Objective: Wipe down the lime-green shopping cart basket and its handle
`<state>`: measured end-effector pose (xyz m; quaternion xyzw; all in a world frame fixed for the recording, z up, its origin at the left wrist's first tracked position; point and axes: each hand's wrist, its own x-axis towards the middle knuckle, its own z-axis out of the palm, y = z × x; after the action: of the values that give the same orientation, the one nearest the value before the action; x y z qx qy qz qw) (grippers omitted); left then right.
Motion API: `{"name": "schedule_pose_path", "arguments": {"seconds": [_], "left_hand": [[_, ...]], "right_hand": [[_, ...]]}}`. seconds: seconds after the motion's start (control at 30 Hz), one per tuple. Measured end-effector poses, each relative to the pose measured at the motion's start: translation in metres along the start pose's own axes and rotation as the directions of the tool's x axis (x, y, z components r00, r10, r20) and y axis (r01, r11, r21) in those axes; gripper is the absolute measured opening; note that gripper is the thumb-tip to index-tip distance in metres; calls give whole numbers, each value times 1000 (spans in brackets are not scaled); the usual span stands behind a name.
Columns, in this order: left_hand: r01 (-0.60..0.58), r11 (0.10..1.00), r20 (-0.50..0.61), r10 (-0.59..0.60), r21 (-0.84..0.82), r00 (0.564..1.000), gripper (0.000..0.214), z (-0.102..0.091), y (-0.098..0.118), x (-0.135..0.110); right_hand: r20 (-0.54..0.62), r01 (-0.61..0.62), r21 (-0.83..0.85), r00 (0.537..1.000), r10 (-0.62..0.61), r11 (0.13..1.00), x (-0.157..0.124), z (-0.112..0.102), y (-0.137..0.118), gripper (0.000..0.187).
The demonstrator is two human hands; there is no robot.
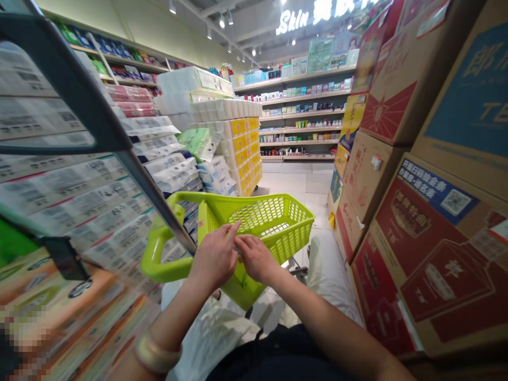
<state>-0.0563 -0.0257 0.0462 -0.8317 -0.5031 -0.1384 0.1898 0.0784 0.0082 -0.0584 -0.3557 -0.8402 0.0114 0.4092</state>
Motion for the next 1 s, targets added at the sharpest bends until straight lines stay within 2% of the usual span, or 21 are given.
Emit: {"name": "schedule_pose_path", "arguments": {"seconds": [0.13,0.23,0.37,0.47,0.57,0.77,0.87,1.0], "left_hand": [[122,980,229,-157,158,961,58,2,1,10],[141,963,268,-201,228,942,55,6,0,10],[112,960,195,-165,258,967,52,15,-3,5],[85,963,110,-116,257,987,48,23,-4,3],[81,967,37,-93,242,995,46,29,-4,2],[88,971,-10,-87,222,996,48,35,-5,0],[47,969,-23,-43,243,999,47,35,-7,0],[14,973,-22,-9,232,1000,46,35,-8,0]], "right_hand": [[15,13,-34,1000,-12,999,8,4,5,45],[3,-6,-63,1000,7,998,6,5,18,42],[-26,-70,-83,997,69,994,-8,2,47,40],[-50,-117,-79,992,114,990,-15,-2,59,40],[-48,-118,-66,992,115,991,-10,-5,51,40],[53,33,-17,998,-32,999,14,-1,22,38],[51,35,-27,998,-33,999,14,1,28,38],[24,-3,-34,1000,4,999,0,-2,53,38]]}}
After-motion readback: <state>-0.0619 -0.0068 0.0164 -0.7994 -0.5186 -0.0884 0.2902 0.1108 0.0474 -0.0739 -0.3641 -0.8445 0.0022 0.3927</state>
